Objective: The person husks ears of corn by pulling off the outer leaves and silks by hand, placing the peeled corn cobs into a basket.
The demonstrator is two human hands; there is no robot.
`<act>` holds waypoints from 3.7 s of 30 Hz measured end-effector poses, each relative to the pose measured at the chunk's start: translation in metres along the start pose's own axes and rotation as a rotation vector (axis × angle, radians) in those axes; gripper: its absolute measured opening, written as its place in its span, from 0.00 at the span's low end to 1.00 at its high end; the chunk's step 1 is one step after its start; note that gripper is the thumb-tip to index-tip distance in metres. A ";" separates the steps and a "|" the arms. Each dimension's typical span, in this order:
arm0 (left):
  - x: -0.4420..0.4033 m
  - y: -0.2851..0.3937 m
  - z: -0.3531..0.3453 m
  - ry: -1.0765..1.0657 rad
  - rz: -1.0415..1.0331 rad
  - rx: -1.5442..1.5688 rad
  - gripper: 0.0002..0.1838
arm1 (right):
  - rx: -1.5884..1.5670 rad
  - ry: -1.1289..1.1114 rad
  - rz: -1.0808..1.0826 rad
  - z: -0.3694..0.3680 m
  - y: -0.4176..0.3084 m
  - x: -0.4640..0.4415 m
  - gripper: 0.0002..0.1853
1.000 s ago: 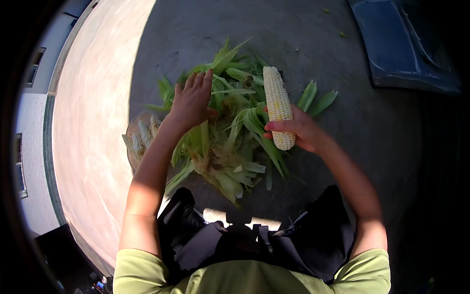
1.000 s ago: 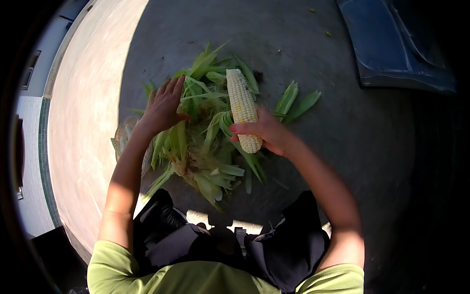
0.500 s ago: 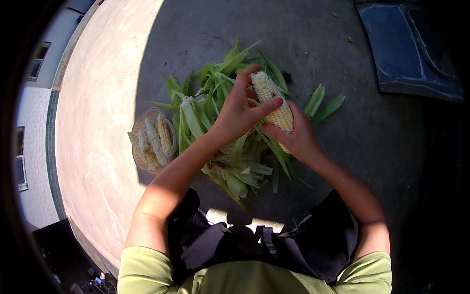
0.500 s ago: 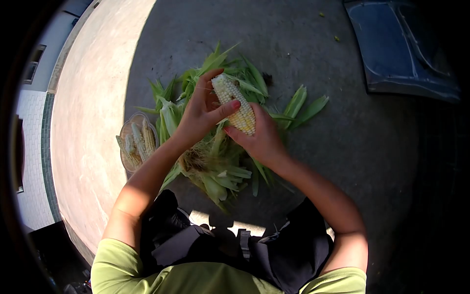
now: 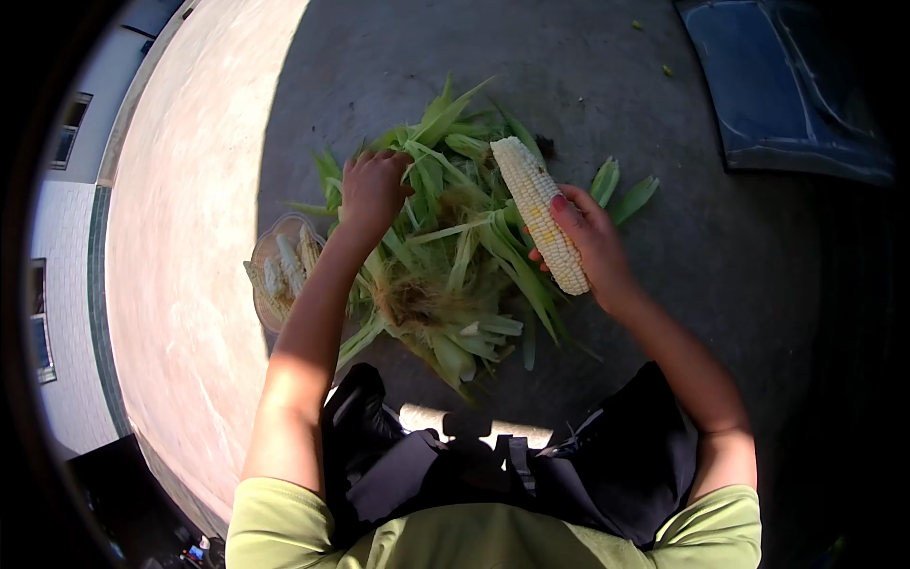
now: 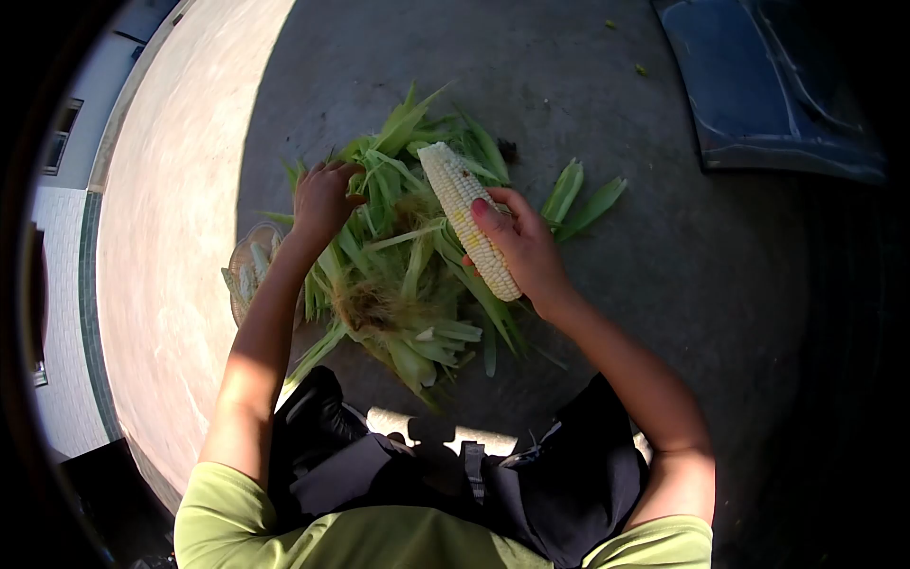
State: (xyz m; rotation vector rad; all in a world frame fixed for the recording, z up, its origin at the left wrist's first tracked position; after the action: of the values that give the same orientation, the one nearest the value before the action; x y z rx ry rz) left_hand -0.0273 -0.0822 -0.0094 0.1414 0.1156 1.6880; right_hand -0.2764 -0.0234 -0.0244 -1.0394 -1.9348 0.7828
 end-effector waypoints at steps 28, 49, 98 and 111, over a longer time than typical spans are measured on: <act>0.049 0.084 -0.015 -0.505 0.286 1.470 0.27 | 0.646 -0.057 0.492 -0.003 0.013 -0.004 0.28; 0.032 0.049 0.002 -0.581 0.191 1.398 0.32 | -0.408 -0.228 -0.198 0.013 -0.013 0.002 0.22; 0.139 -0.270 -0.058 0.132 0.551 -0.042 0.32 | 1.167 -0.228 0.237 -0.020 0.060 -0.008 0.15; 0.152 -0.155 -0.037 0.274 -0.094 0.152 0.20 | 1.079 0.127 0.295 0.034 0.051 -0.010 0.19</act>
State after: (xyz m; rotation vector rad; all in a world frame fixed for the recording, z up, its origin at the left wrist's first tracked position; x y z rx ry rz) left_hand 0.1001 0.0872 -0.0668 0.0170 0.4495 1.5974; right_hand -0.2823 -0.0132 -0.0857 -0.6403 -0.9637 1.6161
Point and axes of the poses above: each hand's wrist, its own x-axis away from the middle knuckle, its own z-axis out of the back of the hand, y = z × x, the point moved 1 cm from there along -x, towards the middle knuckle, and after that the axes turned 9 degrees about -x, right-handed, at the moved point
